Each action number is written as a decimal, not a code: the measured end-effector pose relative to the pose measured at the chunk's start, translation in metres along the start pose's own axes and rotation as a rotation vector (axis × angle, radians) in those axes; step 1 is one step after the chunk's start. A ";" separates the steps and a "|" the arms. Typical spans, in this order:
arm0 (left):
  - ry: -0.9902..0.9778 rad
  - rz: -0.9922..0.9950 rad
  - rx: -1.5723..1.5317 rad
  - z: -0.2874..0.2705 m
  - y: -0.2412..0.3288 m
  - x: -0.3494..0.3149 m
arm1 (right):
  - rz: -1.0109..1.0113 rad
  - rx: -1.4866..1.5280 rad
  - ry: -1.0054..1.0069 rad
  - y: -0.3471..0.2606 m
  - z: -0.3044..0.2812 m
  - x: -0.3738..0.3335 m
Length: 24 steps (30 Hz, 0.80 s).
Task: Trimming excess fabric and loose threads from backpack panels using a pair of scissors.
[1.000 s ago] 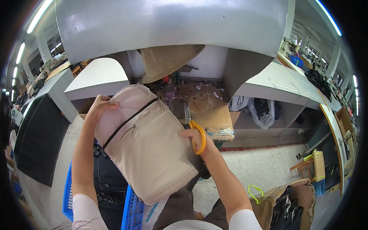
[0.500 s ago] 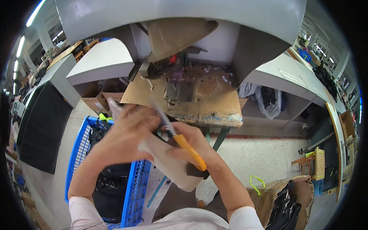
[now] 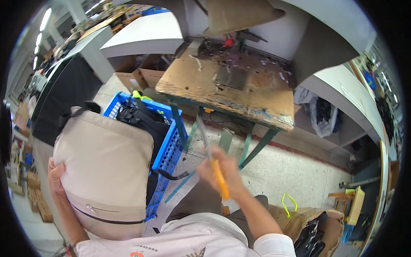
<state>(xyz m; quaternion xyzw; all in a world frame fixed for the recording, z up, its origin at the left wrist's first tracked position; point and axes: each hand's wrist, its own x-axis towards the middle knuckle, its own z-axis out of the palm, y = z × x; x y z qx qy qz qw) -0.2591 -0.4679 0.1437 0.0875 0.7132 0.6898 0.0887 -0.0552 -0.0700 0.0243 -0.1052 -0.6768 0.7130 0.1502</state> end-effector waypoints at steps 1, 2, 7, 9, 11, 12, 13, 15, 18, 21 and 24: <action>0.089 0.057 -0.131 -0.009 -0.005 -0.009 | 0.048 -0.075 -0.112 0.029 0.007 -0.006; 0.120 0.103 -0.171 -0.009 -0.016 -0.017 | 0.071 -0.030 -0.165 0.034 0.021 -0.012; 0.371 0.246 -0.491 0.019 -0.086 -0.034 | 0.118 0.504 -0.318 0.048 0.081 -0.029; 0.270 0.255 -0.598 0.037 -0.095 -0.030 | 0.060 0.250 -0.113 0.038 0.083 -0.028; 0.145 0.266 -0.708 0.056 -0.104 -0.016 | 0.042 0.281 0.020 0.024 0.072 -0.015; 0.062 0.287 -0.764 0.065 -0.111 -0.007 | 0.042 0.320 0.136 0.017 0.064 -0.006; -0.024 0.308 -0.819 0.074 -0.113 0.002 | -0.036 0.200 0.232 0.016 0.053 0.005; -0.116 0.254 -0.916 0.106 -0.112 0.023 | -0.046 -0.062 0.384 0.002 0.023 0.024; -0.207 0.198 -0.950 0.147 -0.122 0.056 | -0.073 0.119 0.437 -0.012 -0.012 0.052; -0.280 0.151 -1.008 0.176 -0.126 0.079 | -0.044 0.066 0.489 -0.037 -0.033 0.069; -0.338 0.103 -1.100 0.194 -0.130 0.101 | -0.046 0.108 0.504 -0.048 -0.046 0.086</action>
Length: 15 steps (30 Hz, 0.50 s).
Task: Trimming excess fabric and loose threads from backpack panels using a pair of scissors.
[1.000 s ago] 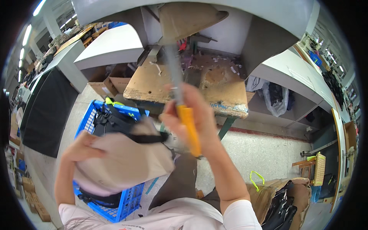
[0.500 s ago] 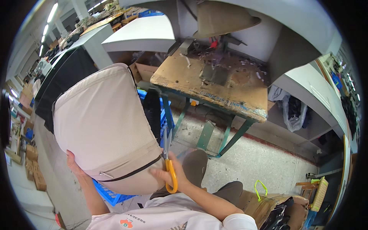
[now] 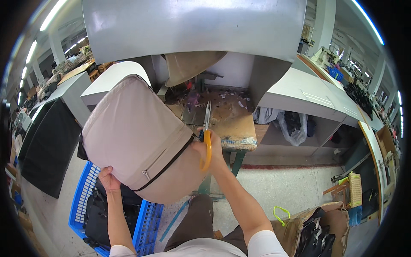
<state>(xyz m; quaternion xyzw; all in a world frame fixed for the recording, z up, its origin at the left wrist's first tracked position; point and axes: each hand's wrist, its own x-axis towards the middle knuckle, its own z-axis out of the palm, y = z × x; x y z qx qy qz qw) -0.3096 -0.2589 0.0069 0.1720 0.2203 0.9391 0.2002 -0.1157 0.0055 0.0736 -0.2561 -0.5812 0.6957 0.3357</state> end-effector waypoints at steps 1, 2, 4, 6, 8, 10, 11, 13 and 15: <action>-0.001 -0.018 -0.030 0.000 -0.004 0.005 | 0.032 0.066 0.012 -0.003 0.000 0.004; -0.005 -0.016 -0.033 -0.003 -0.007 0.010 | 0.027 0.065 0.012 -0.004 -0.001 0.009; -0.027 -0.045 -0.079 -0.013 -0.010 0.019 | 0.113 0.100 -0.062 -0.002 -0.004 0.019; -0.006 -0.049 -0.086 -0.017 -0.013 0.025 | 0.139 0.129 -0.047 0.002 -0.004 0.027; 0.016 -0.055 -0.091 -0.021 -0.017 0.029 | 0.167 0.160 -0.031 0.005 -0.004 0.032; 0.068 -0.034 -0.093 -0.023 -0.022 0.032 | 0.229 0.286 -0.052 0.006 -0.005 0.034; 0.069 -0.032 -0.091 -0.025 -0.025 0.031 | 0.231 0.286 -0.054 0.005 -0.005 0.032; 0.138 0.027 -0.072 -0.027 -0.031 0.031 | 0.259 0.253 -0.127 0.000 -0.009 0.022; 0.131 0.058 -0.074 -0.036 -0.035 0.033 | 0.256 0.185 -0.133 0.001 -0.012 0.015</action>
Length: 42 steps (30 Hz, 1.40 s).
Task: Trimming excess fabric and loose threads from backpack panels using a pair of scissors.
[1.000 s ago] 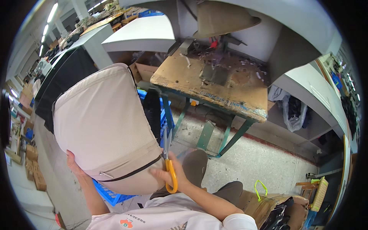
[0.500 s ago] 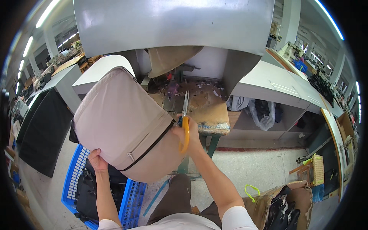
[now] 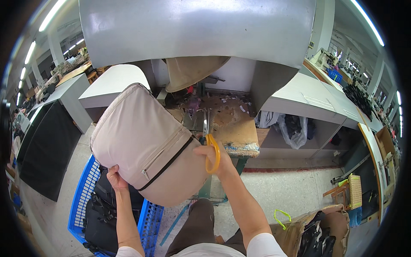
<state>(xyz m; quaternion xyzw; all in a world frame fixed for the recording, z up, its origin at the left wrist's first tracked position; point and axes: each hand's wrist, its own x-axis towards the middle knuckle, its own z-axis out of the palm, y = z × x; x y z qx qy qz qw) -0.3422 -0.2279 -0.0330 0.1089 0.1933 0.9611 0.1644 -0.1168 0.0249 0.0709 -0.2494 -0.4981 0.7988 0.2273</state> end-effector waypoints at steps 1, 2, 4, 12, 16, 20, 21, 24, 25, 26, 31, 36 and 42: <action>-0.010 0.030 -0.006 -0.004 0.000 0.002 | -0.001 -0.069 0.003 0.001 0.000 -0.001; -0.009 0.025 -0.006 -0.005 -0.002 0.003 | 0.000 -0.069 0.008 0.003 0.000 -0.002; -0.038 0.040 -0.012 -0.004 -0.006 0.005 | 0.010 -0.054 0.078 0.006 0.002 -0.001; 0.014 0.069 -0.050 -0.009 -0.023 0.018 | -0.077 0.043 0.140 0.004 0.000 0.029; 0.086 0.025 -0.099 -0.014 -0.030 0.028 | -0.095 0.050 0.132 0.002 -0.001 0.050; 0.111 0.018 -0.086 -0.013 -0.031 0.035 | -0.125 0.123 0.101 0.005 -0.001 0.068; 0.123 -0.012 -0.100 -0.011 -0.031 0.036 | -0.098 0.131 0.119 0.005 -0.002 0.072; 0.158 -0.062 -0.129 -0.006 -0.030 0.041 | -0.065 0.137 0.138 0.005 -0.007 0.080; 0.184 -0.080 -0.142 -0.004 -0.030 0.042 | -0.057 0.136 0.136 0.005 -0.009 0.082; 0.184 -0.080 -0.142 -0.004 -0.030 0.043 | -0.057 0.136 0.135 0.006 -0.009 0.083; 0.165 -0.071 -0.165 -0.009 -0.027 0.044 | -0.072 0.202 0.128 0.009 -0.005 0.084; 0.130 -0.091 -0.145 -0.006 -0.028 0.041 | -0.112 0.184 0.132 0.010 -0.008 0.082; 0.087 -0.074 -0.136 -0.002 -0.029 0.039 | -0.080 0.200 0.145 0.009 -0.011 0.080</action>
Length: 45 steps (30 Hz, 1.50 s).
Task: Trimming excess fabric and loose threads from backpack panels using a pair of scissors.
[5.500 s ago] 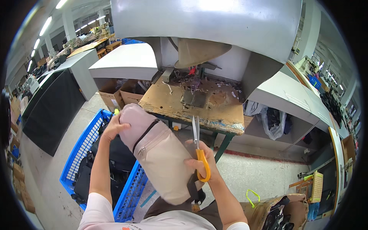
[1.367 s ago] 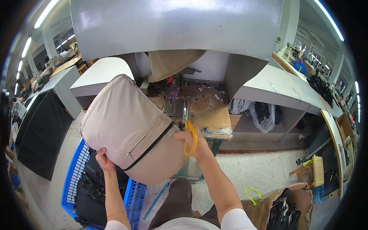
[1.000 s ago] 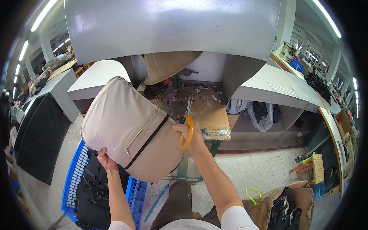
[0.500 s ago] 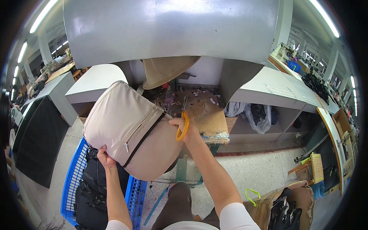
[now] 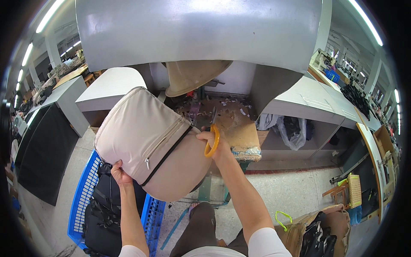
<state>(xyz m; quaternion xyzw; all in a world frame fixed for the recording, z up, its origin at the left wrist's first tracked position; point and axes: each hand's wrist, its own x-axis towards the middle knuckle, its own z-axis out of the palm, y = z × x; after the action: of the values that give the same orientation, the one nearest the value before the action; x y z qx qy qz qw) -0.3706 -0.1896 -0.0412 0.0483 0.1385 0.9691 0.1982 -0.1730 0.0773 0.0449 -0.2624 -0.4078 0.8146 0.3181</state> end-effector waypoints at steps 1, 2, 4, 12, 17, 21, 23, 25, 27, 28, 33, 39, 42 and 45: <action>-0.014 0.015 0.001 0.001 -0.001 -0.001 | -0.034 -0.024 -0.005 0.002 -0.005 0.002; -0.013 0.014 -0.001 0.003 -0.003 -0.003 | -0.034 -0.027 -0.005 0.000 -0.009 0.001; -0.040 -0.035 -0.007 0.007 -0.006 -0.006 | 0.022 -0.068 -0.001 -0.003 -0.016 -0.002; -0.004 -0.008 0.016 -0.010 0.002 -0.031 | 0.037 -0.125 -0.001 -0.004 -0.001 -0.045; 0.128 -0.034 0.068 -0.056 0.009 -0.068 | -0.054 -0.348 -0.032 -0.004 0.020 -0.097; 0.238 -0.131 0.008 -0.103 0.007 -0.100 | -0.042 -0.394 -0.112 0.014 0.039 -0.123; 0.265 -0.146 -0.020 -0.107 0.000 -0.117 | -0.050 -0.430 -0.132 0.019 0.045 -0.135; 0.321 -0.135 -0.010 -0.115 -0.009 -0.127 | -0.092 -0.503 -0.168 0.025 0.044 -0.140; 0.390 -0.145 0.081 -0.165 -0.006 -0.130 | -0.088 -0.494 -0.229 0.029 0.051 -0.151; 0.448 -0.173 0.169 -0.194 -0.001 -0.133 | -0.097 -0.487 -0.274 0.030 0.054 -0.157; 0.356 0.168 1.138 -0.096 -0.012 -0.109 | -0.052 -0.662 -0.336 0.018 0.039 -0.156; -0.404 -0.479 1.201 -0.012 -0.003 -0.041 | 0.030 -0.659 -0.482 -0.014 0.031 -0.162; -0.509 -0.626 1.291 -0.032 -0.034 -0.042 | 0.047 -0.632 -0.458 -0.026 0.026 -0.156; -0.501 -0.686 1.138 -0.102 -0.049 -0.047 | 0.090 -0.633 -0.520 -0.033 0.027 -0.155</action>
<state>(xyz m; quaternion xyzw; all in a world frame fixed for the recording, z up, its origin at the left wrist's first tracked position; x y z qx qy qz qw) -0.3241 -0.1905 -0.1544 0.3195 0.5807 0.5892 0.4622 -0.0789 -0.0340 0.1127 -0.1503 -0.6932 0.7012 0.0720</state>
